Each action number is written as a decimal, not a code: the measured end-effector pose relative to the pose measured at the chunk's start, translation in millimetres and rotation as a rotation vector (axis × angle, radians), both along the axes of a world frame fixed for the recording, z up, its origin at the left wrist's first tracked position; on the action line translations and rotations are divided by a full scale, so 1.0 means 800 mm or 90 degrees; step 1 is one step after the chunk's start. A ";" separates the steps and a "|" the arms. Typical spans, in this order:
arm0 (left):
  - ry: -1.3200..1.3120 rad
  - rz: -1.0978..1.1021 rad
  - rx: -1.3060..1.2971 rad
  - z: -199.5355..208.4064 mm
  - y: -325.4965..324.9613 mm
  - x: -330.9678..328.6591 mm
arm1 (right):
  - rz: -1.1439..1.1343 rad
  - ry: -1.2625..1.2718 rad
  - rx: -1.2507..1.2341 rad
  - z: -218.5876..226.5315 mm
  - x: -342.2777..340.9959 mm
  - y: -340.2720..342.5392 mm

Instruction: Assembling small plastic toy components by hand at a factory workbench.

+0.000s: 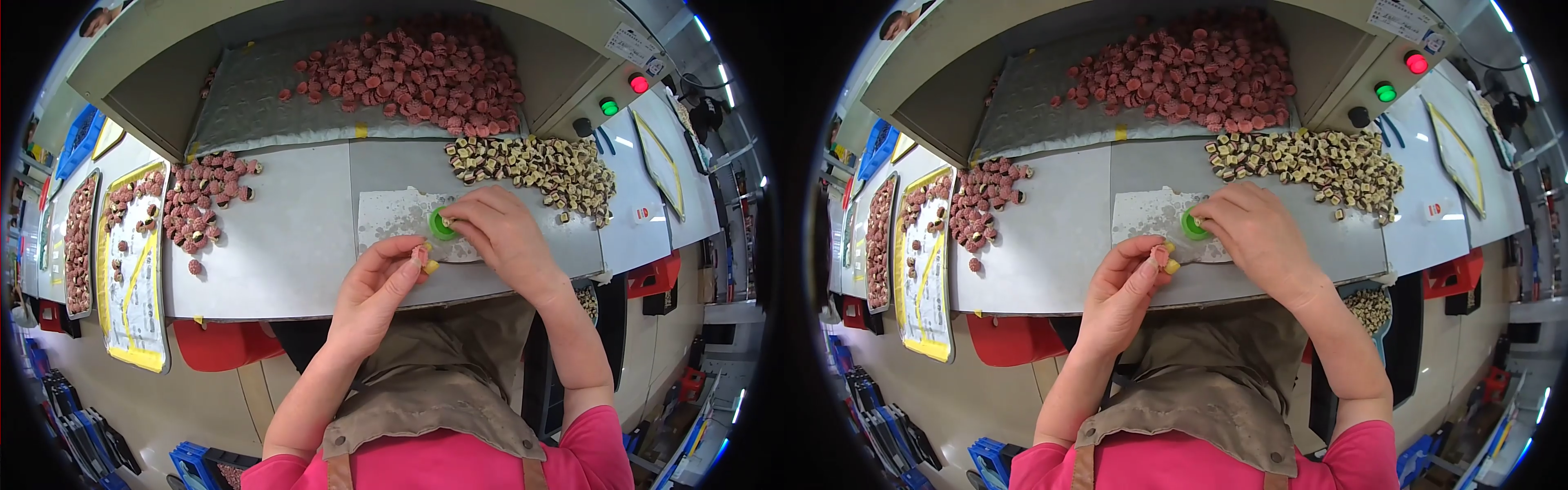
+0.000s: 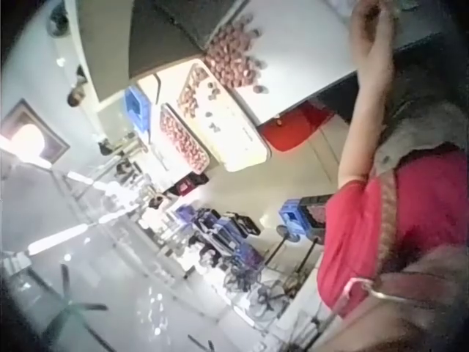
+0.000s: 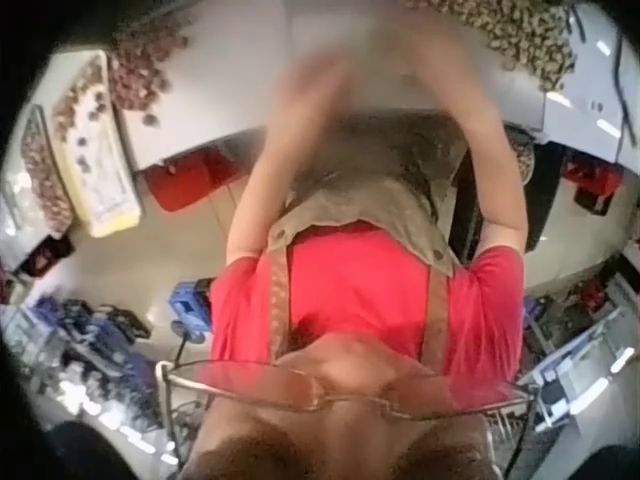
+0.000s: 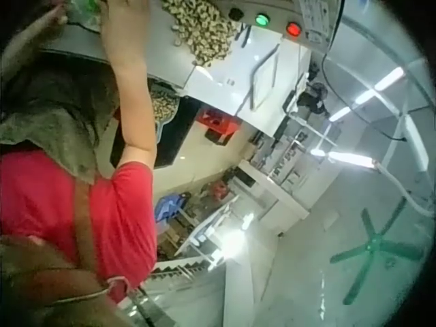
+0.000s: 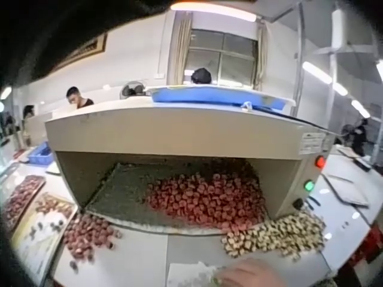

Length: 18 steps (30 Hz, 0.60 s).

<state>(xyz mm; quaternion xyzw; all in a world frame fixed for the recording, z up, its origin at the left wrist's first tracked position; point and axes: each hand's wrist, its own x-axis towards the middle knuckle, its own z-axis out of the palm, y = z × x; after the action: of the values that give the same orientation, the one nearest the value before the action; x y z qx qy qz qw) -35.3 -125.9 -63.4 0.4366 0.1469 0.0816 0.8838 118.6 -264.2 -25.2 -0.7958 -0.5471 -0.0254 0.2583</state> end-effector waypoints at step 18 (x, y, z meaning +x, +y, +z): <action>-0.033 0.019 -0.035 -0.006 -0.008 0.004 | -0.022 0.321 0.199 0.001 -0.065 0.001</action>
<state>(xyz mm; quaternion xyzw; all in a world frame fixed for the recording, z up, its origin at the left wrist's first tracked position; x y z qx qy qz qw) -32.5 -132.4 -67.9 0.4079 0.1322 0.1021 0.8976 66.3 -263.7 -24.5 -0.7368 -0.4412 0.0848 0.5052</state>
